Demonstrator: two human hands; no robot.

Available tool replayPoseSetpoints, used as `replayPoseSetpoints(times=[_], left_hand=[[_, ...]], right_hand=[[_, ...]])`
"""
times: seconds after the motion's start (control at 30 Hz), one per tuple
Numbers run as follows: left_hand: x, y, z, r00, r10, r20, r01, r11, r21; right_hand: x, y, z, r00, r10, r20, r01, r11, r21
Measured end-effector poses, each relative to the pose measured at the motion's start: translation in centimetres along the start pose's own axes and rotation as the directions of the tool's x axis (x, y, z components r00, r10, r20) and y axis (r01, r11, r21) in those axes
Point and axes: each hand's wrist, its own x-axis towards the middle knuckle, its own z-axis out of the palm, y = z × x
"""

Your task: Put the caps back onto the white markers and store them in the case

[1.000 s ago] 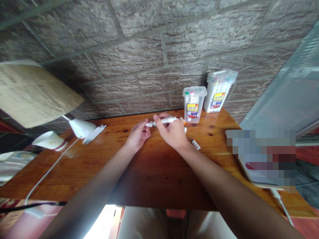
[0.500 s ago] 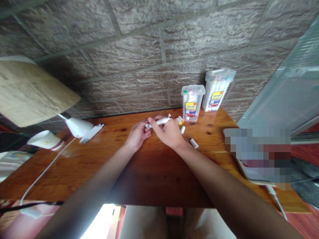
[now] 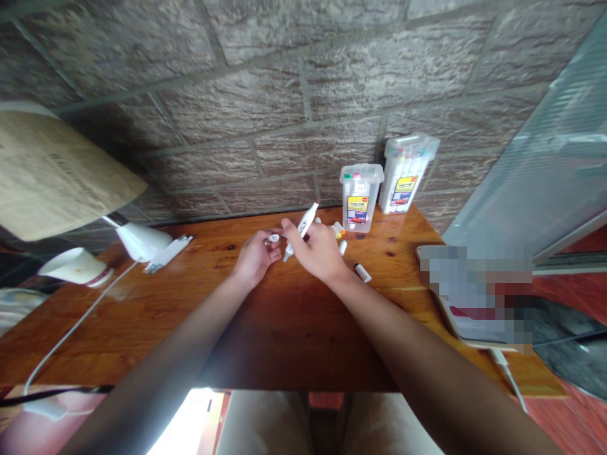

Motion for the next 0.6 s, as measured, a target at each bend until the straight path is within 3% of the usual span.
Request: replayPoseSetpoints(times=[0.3, 0.47, 0.6], left_hand=[[-0.06, 0.61, 0.32, 0.988, -0.143, 0.050, 0.147, 0.985, -0.091], [0.02, 0.11, 0.27, 0.994, -0.090, 0.063, 0.093, 0.994, -0.049], [-0.16, -0.21, 0.36, 0.999, 0.020, 0.030, -0.021, 0.999, 0.030]], right_hand=[[0.19, 0.52, 0.28, 0.995, -0.056, -0.082, 0.060, 0.997, 0.051], [0.04, 0.37, 0.40, 0.995, -0.100, -0.021, 0.101, 0.994, 0.049], [-0.07, 0.23, 0.26, 0.991, -0.126, 0.050, 0.130, 0.989, -0.071]])
